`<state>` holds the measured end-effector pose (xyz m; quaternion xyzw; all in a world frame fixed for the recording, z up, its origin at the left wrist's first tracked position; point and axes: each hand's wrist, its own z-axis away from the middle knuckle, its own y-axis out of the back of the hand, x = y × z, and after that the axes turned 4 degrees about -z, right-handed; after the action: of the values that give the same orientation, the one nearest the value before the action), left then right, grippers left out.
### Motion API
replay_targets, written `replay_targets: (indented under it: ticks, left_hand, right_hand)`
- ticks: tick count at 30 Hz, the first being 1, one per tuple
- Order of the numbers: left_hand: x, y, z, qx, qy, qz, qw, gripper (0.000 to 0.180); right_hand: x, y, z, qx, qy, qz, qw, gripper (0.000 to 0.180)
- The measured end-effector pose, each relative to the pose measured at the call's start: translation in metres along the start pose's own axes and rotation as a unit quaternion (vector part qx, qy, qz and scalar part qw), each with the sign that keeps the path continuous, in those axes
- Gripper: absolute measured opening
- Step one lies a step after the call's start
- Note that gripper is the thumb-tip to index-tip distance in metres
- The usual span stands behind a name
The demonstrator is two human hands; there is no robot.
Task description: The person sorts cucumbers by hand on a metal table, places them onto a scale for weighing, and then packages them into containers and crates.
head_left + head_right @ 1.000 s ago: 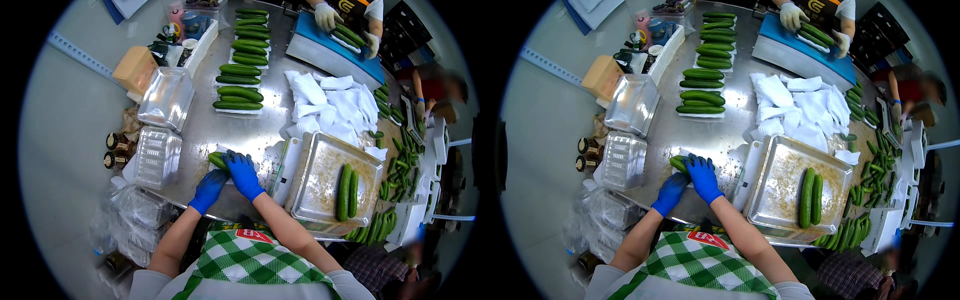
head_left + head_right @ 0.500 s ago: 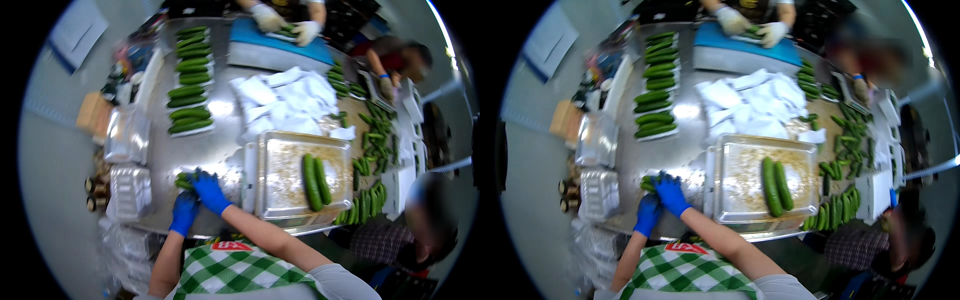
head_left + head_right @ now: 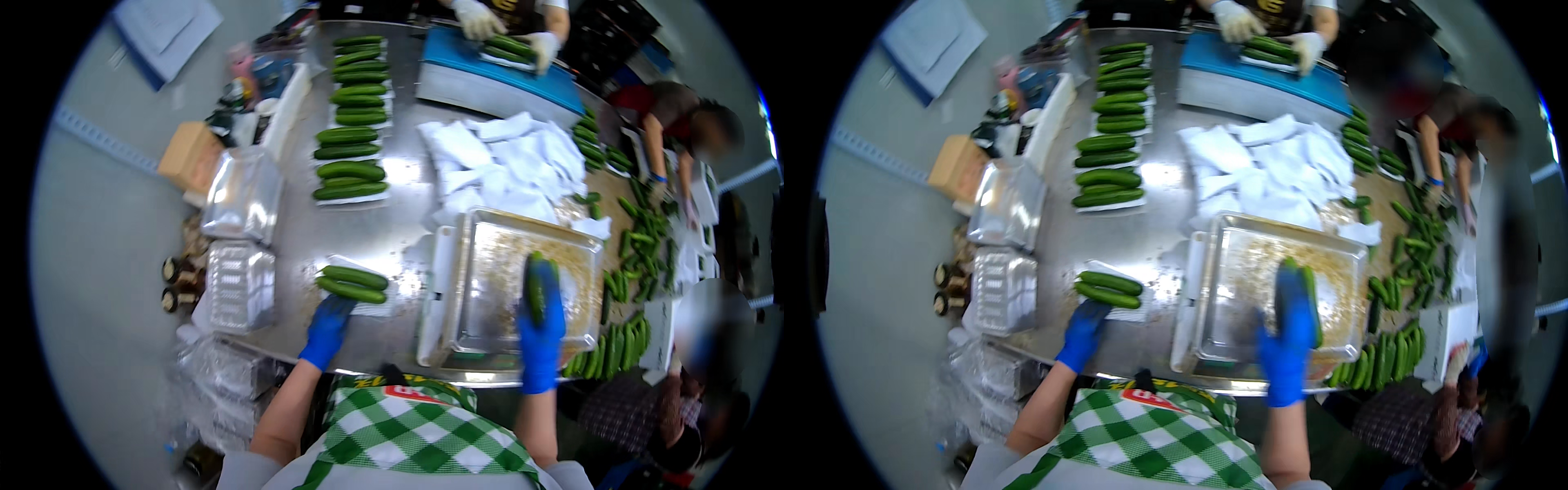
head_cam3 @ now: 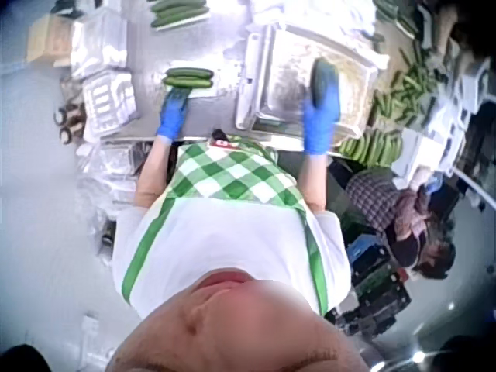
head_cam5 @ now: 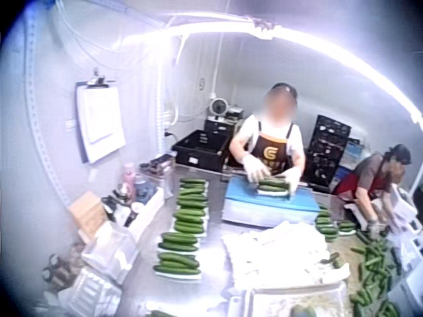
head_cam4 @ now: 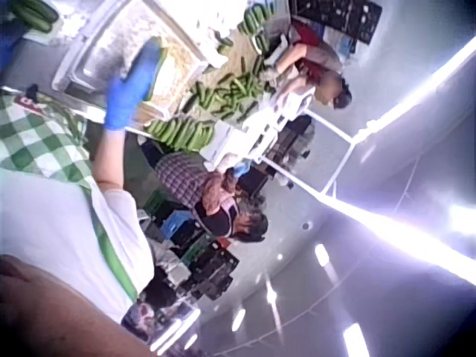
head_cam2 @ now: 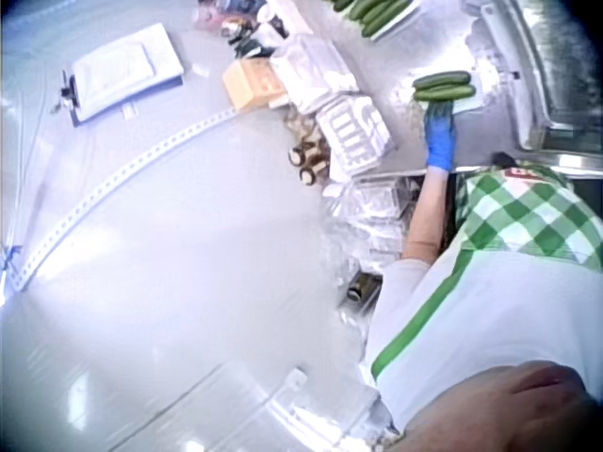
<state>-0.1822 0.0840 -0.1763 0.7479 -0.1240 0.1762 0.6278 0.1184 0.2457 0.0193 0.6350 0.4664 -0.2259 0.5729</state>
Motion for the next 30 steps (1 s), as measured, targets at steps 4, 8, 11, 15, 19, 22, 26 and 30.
replay_targets:
  ticks: [4,8,11,15,19,22,26,30]
  left_hand:
    - [-0.001,0.0,0.001,0.017,-0.016,0.02,1.0,0.045]
    - [0.001,0.0,0.002,0.033,-0.009,0.016,0.999,0.043]
    - [0.006,0.006,-0.003,0.03,-0.005,0.026,0.999,0.041]
    - [0.003,0.005,0.005,0.05,0.009,0.058,0.997,0.037]
    - [-0.003,-0.003,0.013,0.056,0.058,0.158,0.984,0.034]
    - [-0.008,-0.017,0.016,0.062,0.123,0.272,0.953,0.032]
    - [0.002,0.008,0.016,0.047,0.038,0.079,0.995,0.029]
    - [0.0,0.007,0.02,0.084,0.04,0.085,0.992,0.025]
  right_hand:
    - [0.051,0.05,0.0,-0.023,-0.111,0.201,0.973,0.078]
    - [0.055,0.037,-0.01,-0.078,-0.163,0.123,0.976,0.087]
    - [0.06,0.022,-0.012,-0.056,-0.11,0.175,0.977,0.095]
    - [-0.021,-0.036,-0.014,-0.103,-0.068,0.064,0.99,0.088]
    - [-0.081,-0.124,-0.01,-0.39,0.06,0.068,0.916,0.09]
    - [-0.062,-0.197,0.005,-0.437,0.14,0.113,0.881,0.094]
    - [0.007,-0.257,0.02,-0.409,0.206,0.216,0.862,0.092]
    - [0.01,-0.258,0.027,-0.36,0.211,0.232,0.879,0.09]
